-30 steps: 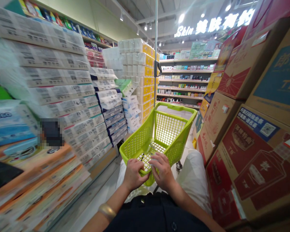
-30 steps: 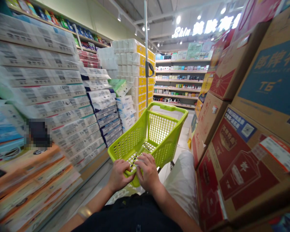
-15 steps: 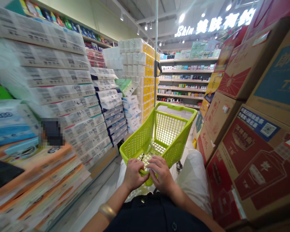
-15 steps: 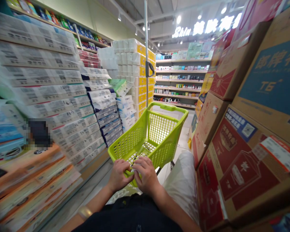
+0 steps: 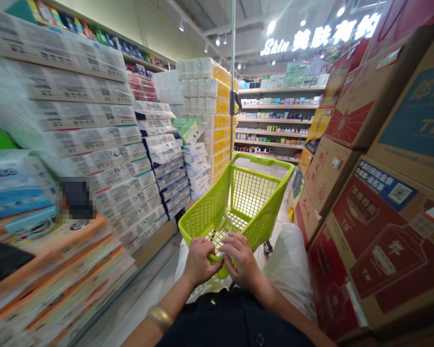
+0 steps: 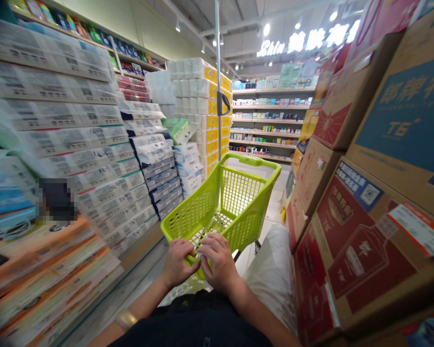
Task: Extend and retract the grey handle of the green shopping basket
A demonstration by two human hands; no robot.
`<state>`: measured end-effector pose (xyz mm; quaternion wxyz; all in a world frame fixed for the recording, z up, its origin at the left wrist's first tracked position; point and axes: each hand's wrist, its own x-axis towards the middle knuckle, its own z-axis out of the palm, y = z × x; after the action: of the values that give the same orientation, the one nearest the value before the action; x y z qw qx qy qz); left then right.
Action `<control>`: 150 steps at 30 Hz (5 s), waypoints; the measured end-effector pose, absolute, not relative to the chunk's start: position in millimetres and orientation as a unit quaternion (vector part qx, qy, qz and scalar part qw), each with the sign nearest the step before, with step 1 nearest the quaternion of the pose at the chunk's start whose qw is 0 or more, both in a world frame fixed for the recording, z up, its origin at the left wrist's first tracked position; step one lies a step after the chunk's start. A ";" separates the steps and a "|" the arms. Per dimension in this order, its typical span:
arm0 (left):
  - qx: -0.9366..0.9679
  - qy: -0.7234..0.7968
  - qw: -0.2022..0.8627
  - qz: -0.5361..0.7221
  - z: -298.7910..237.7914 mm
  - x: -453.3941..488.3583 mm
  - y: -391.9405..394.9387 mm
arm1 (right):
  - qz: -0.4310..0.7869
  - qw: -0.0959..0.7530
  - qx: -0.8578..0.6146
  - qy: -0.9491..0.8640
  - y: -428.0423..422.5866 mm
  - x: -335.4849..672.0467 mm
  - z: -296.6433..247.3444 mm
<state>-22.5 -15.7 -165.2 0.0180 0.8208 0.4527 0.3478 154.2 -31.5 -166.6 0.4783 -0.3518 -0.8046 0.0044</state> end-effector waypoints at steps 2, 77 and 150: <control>0.820 0.454 0.018 0.348 -165.6 -22.8 -15.6 | -0.002 0.482 -0.359 -0.799 -30.6 154.3 -167.5; 0.820 0.459 0.008 0.340 -161.8 -23.1 -17.5 | -0.026 0.498 -0.415 -0.761 -25.3 157.4 -169.0; 0.828 0.438 0.007 0.351 -165.8 -24.3 -16.7 | 0.008 0.449 -0.338 -0.827 -38.8 155.0 -164.2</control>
<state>-24.3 -16.7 -165.8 0.0065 0.8277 0.4377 0.3511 155.0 -38.8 -164.2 0.4489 -0.3382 -0.8271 0.0083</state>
